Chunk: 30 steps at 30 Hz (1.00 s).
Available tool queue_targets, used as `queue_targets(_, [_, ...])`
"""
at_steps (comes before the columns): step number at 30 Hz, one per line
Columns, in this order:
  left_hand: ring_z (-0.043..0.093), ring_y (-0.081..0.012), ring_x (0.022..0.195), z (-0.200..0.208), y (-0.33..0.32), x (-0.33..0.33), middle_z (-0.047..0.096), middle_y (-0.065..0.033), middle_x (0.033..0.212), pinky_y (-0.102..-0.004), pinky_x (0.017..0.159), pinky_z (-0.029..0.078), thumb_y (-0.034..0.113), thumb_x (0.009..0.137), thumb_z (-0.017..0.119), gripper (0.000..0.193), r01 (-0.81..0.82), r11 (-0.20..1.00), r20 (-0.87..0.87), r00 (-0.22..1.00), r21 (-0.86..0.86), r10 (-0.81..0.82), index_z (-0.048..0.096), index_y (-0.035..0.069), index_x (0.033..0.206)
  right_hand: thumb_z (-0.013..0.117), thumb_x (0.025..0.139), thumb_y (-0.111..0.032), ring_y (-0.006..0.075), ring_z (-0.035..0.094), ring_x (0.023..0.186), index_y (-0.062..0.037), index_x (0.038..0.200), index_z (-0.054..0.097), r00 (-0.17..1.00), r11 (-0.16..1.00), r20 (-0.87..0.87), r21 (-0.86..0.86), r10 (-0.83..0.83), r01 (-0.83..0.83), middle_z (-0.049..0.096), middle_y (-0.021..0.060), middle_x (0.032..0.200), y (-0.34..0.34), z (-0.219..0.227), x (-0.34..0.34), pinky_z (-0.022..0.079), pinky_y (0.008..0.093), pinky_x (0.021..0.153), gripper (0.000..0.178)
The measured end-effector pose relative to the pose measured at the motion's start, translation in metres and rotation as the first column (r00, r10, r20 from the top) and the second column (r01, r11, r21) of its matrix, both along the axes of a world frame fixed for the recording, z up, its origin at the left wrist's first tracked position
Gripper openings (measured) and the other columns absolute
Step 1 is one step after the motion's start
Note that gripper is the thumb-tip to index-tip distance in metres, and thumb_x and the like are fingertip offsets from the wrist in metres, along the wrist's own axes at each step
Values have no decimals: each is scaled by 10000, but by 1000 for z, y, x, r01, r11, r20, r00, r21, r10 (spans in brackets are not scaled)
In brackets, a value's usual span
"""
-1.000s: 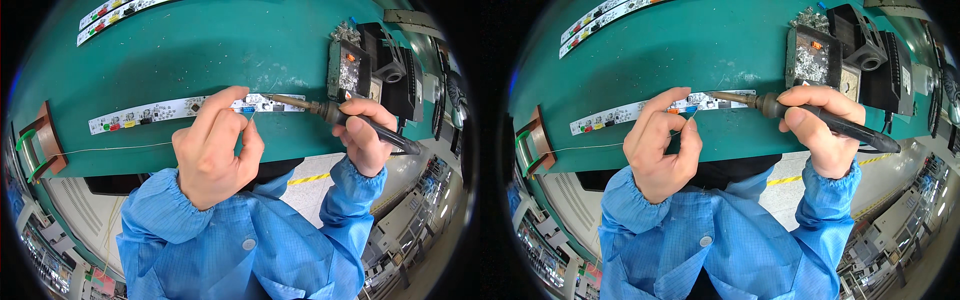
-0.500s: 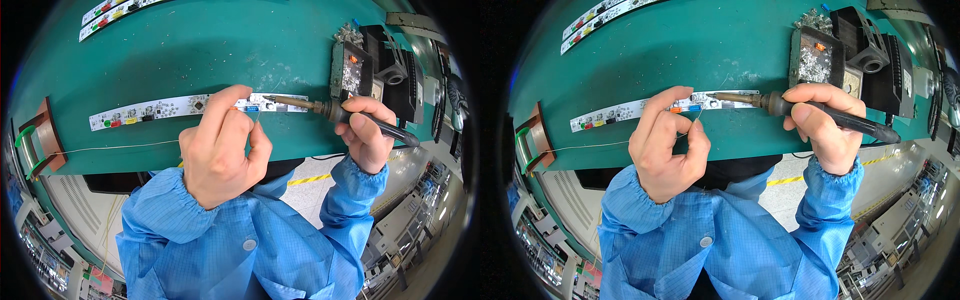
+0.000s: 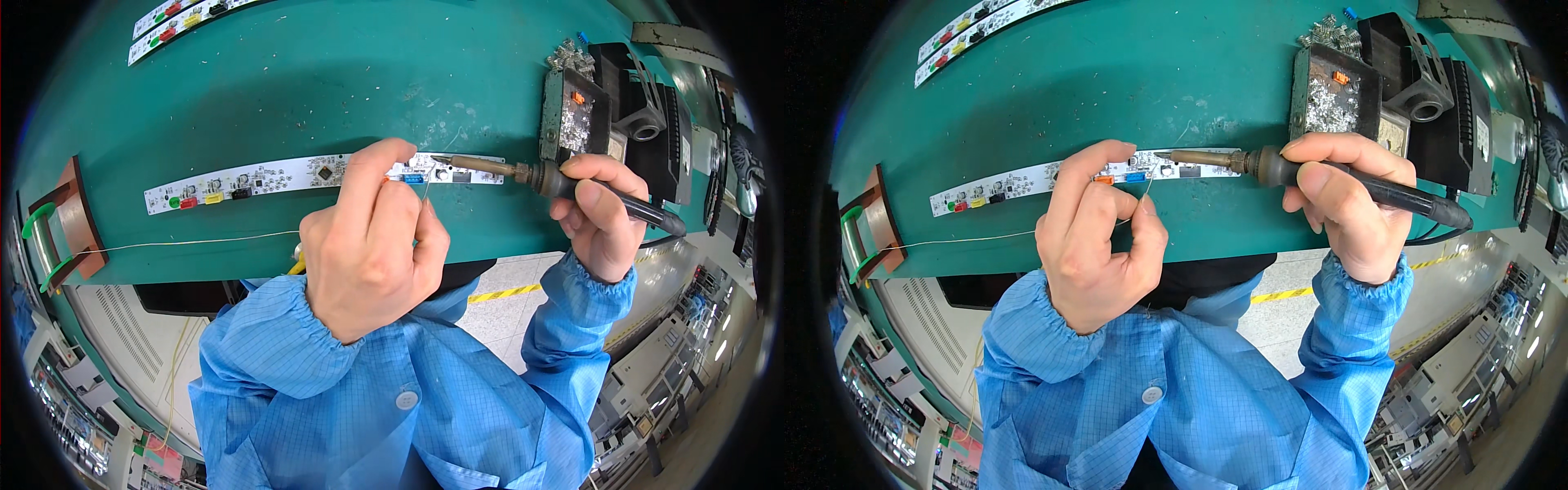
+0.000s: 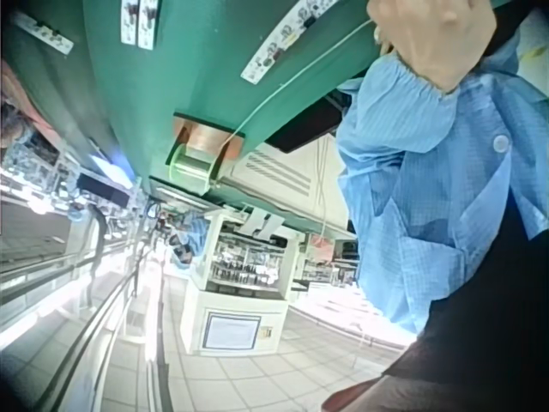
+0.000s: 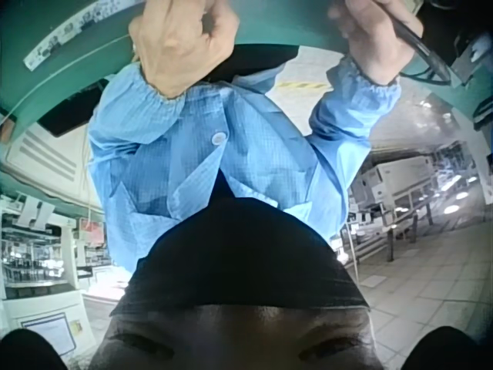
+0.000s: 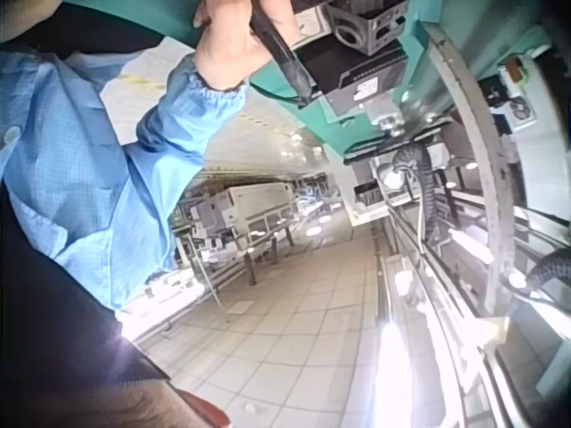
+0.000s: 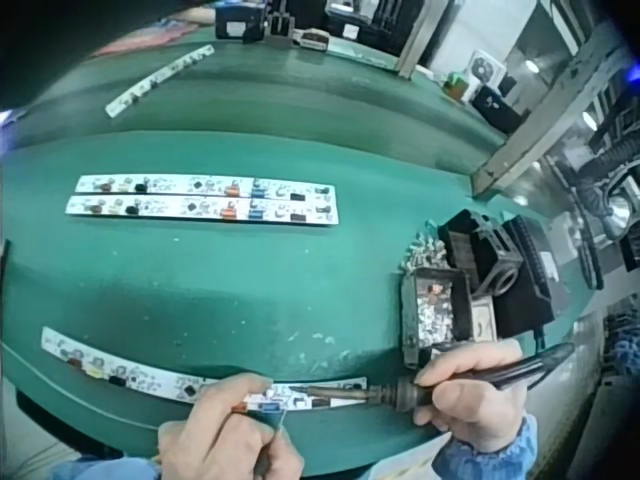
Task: Soldering electrical wires onto LED light strips at an assembly station.
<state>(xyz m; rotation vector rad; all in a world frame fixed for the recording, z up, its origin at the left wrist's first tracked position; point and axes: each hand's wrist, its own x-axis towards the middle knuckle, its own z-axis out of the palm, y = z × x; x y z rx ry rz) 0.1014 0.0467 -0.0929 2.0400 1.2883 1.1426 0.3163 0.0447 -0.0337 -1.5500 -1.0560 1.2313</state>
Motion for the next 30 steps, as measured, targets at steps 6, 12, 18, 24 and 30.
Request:
queue_targets(6, [554, -198, 464, 2, 0, 0, 597, -156, 971, -306, 400, 451, -43, 637, 640, 152, -6, 1000, -10, 1000, -22, 6, 496, -7, 663, 605, 765, -138, 136, 589, 536, 43, 935, 632, 999, 998, 7, -54, 39, -39, 627, 118, 728, -2, 0, 3, 386, 201, 444, 250])
queue_targets(12, [559, -203, 468, 1, -1, 1, 591, -147, 980, -314, 405, 455, -35, 649, 657, 151, -21, 1000, -14, 1000, -12, 20, 511, -3, 668, 604, 762, -135, 126, 576, 522, 40, 919, 627, 999, 998, 24, -52, 40, -39, 618, 116, 706, -4, 1, 4, 374, 196, 433, 236])
queue_targets(18, [592, -213, 535, 5, -3, 1, 607, -169, 978, -297, 439, 449, -97, 671, 641, 163, -20, 997, 10, 1000, -80, 21, 509, -1, 671, 587, 743, -78, 79, 494, 473, 40, 908, 668, 1000, 999, 1, -52, 0, 0, 636, 104, 636, -3, 3, -2, 374, 206, 425, 218])
queue_targets(24, [563, -199, 487, 2, -2, 0, 585, -118, 992, -312, 407, 452, -29, 659, 665, 144, -22, 998, -4, 1000, -57, 21, 528, 4, 688, 593, 741, -76, 80, 492, 467, 45, 903, 670, 1000, 998, -29, -65, -1, -1, 636, 106, 636, -2, 2, -1, 374, 203, 421, 217])
queue_targets(30, [576, -203, 501, 0, -2, 0, 583, -116, 988, -313, 417, 459, -25, 658, 668, 148, -29, 998, 5, 1000, -51, 29, 526, 4, 686, 599, 763, -132, 113, 546, 491, 21, 923, 630, 998, 997, 10, -41, 60, -59, 619, 125, 660, -3, -2, 5, 352, 198, 406, 223])
